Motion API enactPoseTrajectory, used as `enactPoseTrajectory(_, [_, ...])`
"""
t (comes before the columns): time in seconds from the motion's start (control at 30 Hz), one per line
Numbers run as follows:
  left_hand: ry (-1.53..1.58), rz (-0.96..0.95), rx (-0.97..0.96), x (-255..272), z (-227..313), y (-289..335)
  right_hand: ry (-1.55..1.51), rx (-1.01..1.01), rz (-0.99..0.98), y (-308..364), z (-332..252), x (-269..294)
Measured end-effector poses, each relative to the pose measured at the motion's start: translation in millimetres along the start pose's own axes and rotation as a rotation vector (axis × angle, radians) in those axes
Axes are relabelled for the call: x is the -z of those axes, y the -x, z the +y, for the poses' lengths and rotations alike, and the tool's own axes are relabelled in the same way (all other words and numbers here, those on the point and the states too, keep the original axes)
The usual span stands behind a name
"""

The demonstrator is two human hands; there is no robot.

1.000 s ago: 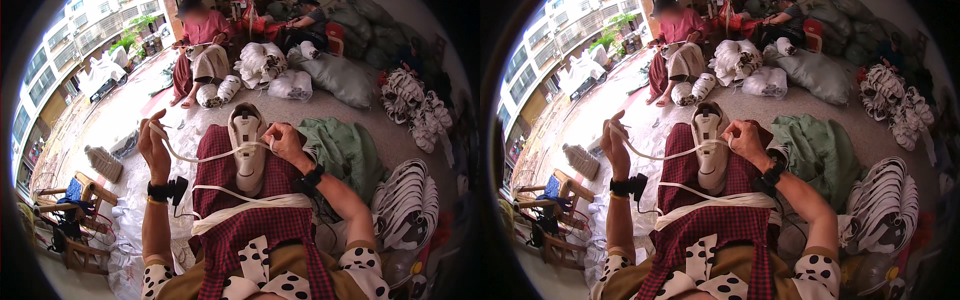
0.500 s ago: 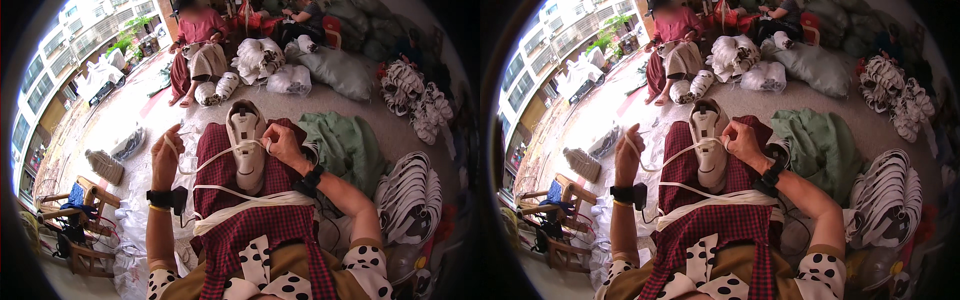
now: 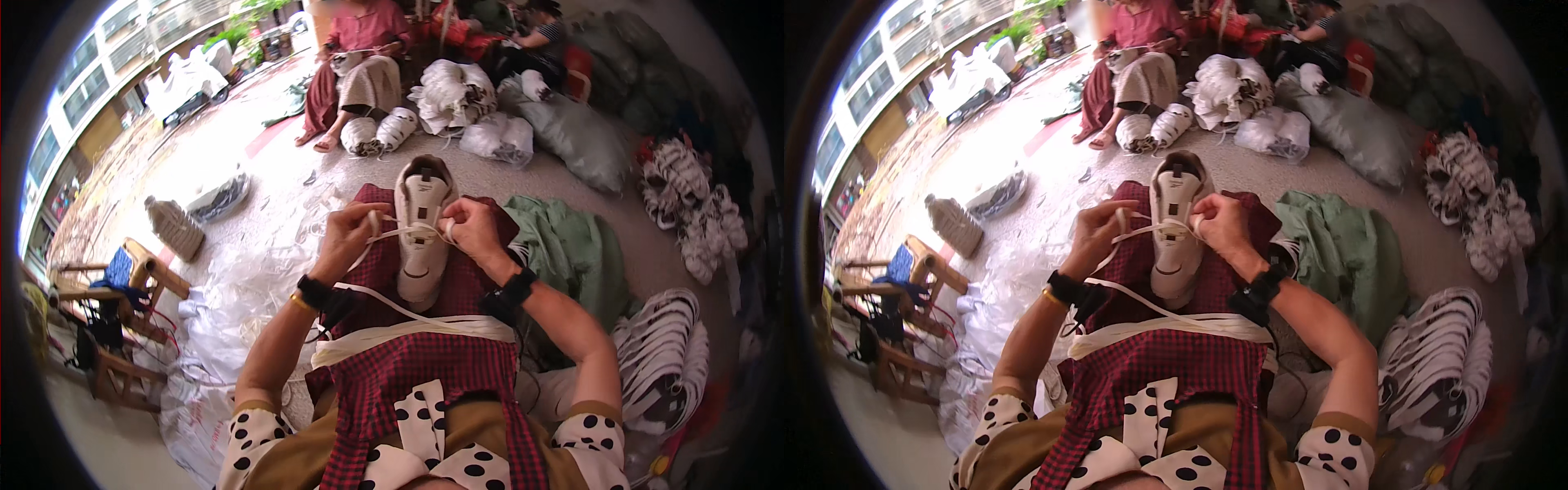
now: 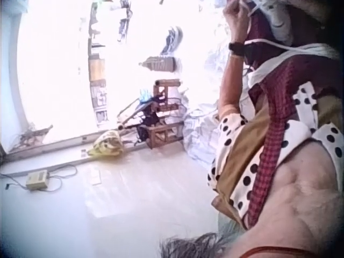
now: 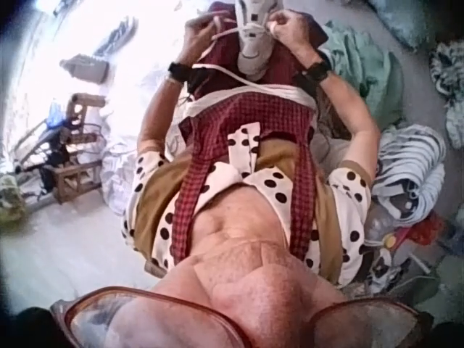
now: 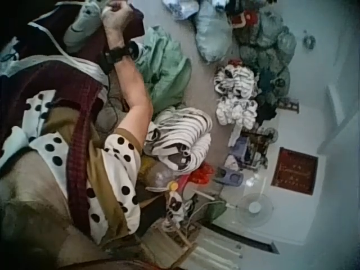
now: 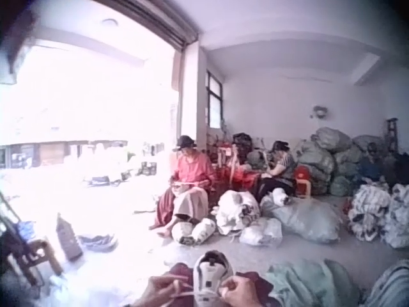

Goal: Lacing white athletic shoe uppers by hand while sitting on the floor.

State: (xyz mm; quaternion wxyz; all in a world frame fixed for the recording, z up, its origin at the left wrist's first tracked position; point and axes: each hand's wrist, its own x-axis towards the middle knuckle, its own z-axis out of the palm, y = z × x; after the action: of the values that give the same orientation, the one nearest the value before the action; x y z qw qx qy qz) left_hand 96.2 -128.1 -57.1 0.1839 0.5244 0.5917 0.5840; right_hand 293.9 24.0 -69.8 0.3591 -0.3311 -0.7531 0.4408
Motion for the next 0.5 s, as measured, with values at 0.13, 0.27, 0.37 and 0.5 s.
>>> enactPoseTrajectory(0.13, [0.132, 0.040, 0.093, -11, -9, -2, -0.133, -0.062, -0.182, -1, 1, 16])
enactPoseTrajectory(0.27, [0.186, 0.070, 0.044, -17, -17, -5, 0.025, 0.061, -0.272, -4, -2, 27])
enactPoseTrajectory(0.37, [0.173, 0.064, 0.043, -19, -23, -6, -0.041, 0.037, -0.312, -4, -3, 29])
enactPoseTrajectory(0.5, [0.076, 0.129, -0.007, -22, -30, -7, -0.041, 0.047, -0.309, -4, 0, 26])
